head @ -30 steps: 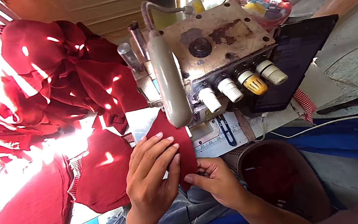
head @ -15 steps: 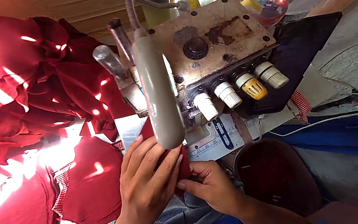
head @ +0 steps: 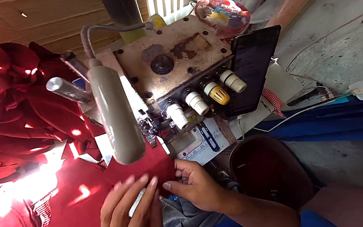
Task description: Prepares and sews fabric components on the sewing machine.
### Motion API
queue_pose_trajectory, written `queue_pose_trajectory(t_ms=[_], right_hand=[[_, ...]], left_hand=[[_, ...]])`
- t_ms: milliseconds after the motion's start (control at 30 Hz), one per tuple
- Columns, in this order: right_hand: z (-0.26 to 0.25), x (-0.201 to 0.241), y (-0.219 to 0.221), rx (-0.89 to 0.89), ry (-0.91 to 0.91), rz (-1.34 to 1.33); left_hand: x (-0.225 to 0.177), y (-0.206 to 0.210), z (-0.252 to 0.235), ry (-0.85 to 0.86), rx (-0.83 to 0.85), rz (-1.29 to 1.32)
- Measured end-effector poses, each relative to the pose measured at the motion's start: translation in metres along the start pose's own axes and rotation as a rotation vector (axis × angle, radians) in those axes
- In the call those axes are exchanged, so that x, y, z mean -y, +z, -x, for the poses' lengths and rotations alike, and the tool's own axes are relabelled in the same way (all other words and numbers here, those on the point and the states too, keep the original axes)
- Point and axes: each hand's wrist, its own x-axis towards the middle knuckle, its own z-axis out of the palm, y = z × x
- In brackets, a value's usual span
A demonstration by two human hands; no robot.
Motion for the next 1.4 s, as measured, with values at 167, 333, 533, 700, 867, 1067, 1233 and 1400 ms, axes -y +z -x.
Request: queue_pose_trajectory(t_ms=[167, 333, 533, 700, 867, 1067, 1233, 1400], right_hand=[[0.023, 0.005, 0.0, 0.053, 0.042, -0.054], [0.032, 0.011, 0.004, 0.089, 0.038, -0.098], [0.032, 0.002, 0.003, 0.019, 0.067, -0.1], [0.034, -0.006, 0.003, 0.004, 0.104, -0.171], [0.035, -0.01, 0.002, 0.013, 0.2, -0.312], [0.035, -0.013, 0.006, 0.005, 0.169, -0.231], [0.036, -0.014, 0.008, -0.048, 0.189, -0.153], [0.043, -0.011, 0.011, -0.072, 0.136, -0.077]], left_hand=[[-0.03, 0.007, 0.064, -0.583, 0.004, 0.637], [-0.033, 0.006, 0.063, -0.977, -0.019, 1.63], [-0.033, 0.001, 0.046, -0.95, -0.258, 1.166], [-0.03, 0.003, 0.05, -0.915, -0.255, 0.988], [-0.027, 0.005, 0.051, -0.865, -0.247, 0.935], [-0.029, 0.005, 0.047, -0.889, -0.262, 0.939], [-0.029, 0.006, 0.05, -0.864, -0.256, 0.941], [-0.025, 0.006, 0.061, -0.771, -0.216, 0.903]])
